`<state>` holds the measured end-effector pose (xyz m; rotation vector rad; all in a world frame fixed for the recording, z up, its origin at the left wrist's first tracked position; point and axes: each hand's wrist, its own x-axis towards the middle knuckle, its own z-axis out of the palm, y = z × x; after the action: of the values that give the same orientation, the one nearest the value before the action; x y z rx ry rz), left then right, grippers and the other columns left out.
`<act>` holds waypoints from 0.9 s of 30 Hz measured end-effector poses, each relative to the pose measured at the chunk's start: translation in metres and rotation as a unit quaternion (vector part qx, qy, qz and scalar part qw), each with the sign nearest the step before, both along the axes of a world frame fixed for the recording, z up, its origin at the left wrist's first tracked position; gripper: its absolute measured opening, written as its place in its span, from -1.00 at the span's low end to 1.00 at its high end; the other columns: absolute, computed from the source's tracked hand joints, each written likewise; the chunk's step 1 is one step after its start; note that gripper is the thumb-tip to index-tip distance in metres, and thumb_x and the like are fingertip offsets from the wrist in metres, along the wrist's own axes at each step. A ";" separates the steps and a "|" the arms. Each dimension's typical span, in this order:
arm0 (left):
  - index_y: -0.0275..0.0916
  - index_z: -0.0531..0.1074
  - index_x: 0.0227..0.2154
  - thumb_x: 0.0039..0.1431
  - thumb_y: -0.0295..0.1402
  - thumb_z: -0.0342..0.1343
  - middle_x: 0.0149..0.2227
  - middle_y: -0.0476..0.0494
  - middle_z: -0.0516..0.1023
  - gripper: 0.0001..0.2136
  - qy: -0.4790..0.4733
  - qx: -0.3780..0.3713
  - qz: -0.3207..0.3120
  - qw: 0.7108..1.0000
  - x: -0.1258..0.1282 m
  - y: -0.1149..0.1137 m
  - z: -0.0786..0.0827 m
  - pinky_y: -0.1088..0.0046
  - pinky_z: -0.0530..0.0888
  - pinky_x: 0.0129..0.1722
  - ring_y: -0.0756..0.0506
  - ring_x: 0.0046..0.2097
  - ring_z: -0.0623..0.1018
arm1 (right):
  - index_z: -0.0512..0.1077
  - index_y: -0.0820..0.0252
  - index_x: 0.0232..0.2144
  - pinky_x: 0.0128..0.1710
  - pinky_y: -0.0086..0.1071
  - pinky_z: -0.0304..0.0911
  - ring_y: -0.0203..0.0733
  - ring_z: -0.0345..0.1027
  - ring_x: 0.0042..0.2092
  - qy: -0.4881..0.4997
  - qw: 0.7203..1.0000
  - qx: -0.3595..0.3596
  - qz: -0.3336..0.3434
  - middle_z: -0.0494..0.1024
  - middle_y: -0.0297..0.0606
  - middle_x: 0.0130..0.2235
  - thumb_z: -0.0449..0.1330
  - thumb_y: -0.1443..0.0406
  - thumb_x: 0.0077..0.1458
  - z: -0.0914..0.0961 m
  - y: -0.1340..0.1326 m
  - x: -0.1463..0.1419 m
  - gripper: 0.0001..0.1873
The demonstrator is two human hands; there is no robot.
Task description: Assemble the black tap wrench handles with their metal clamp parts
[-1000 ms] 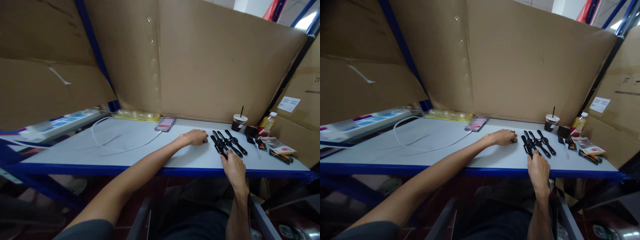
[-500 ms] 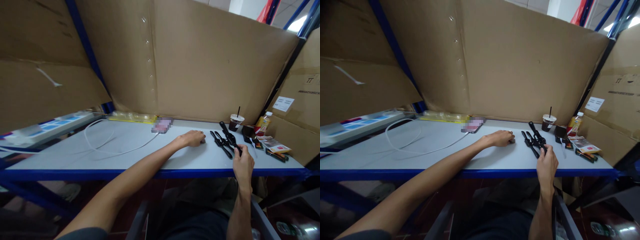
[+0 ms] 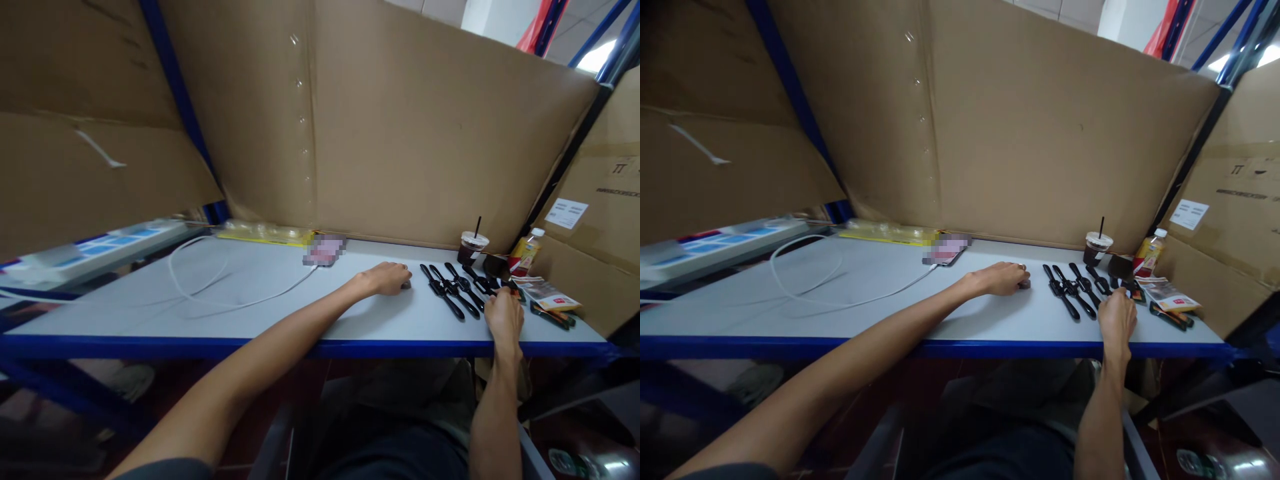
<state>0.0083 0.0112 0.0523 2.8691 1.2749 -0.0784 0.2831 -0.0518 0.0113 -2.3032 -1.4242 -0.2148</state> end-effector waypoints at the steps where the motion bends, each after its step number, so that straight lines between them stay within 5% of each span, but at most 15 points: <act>1: -0.30 0.54 -0.23 0.22 -0.52 0.04 -0.06 -0.36 0.58 -0.82 0.000 -0.001 0.001 1.000 0.000 -0.001 0.000 0.36 0.43 -0.19 -0.20 -0.15 0.60 | 0.40 0.48 0.08 -0.07 -0.19 0.27 0.16 0.50 -0.01 0.001 1.000 -0.007 0.001 0.59 0.19 -0.14 -0.05 0.38 0.29 0.001 0.000 -0.004 -0.59; 14: -0.31 0.53 -0.19 0.19 -0.55 0.03 -0.03 -0.37 0.58 -0.78 0.010 0.000 0.002 1.000 0.001 -0.002 0.002 0.36 0.41 -0.21 -0.22 -0.12 0.59 | 0.49 0.38 0.03 -0.05 -0.23 0.35 0.07 0.52 0.01 -0.069 0.989 -0.118 0.049 0.59 0.15 -0.05 -0.05 0.45 0.25 0.007 0.018 -0.013 -0.58; 27: -0.31 0.54 -0.20 0.18 -0.56 0.02 -0.05 -0.37 0.58 -0.78 0.009 0.003 -0.002 1.000 0.001 0.000 0.000 0.39 0.40 -0.24 -0.19 -0.15 0.59 | 0.55 0.40 -0.01 -0.05 -0.30 0.31 0.03 0.45 0.07 -0.106 0.982 -0.125 0.089 0.54 0.13 0.03 -0.04 0.50 0.23 0.004 0.016 -0.016 -0.57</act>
<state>0.0092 0.0107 0.0523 2.8835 1.2739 -0.1012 0.2668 -0.0354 0.0155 -2.3881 -1.8487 -0.2458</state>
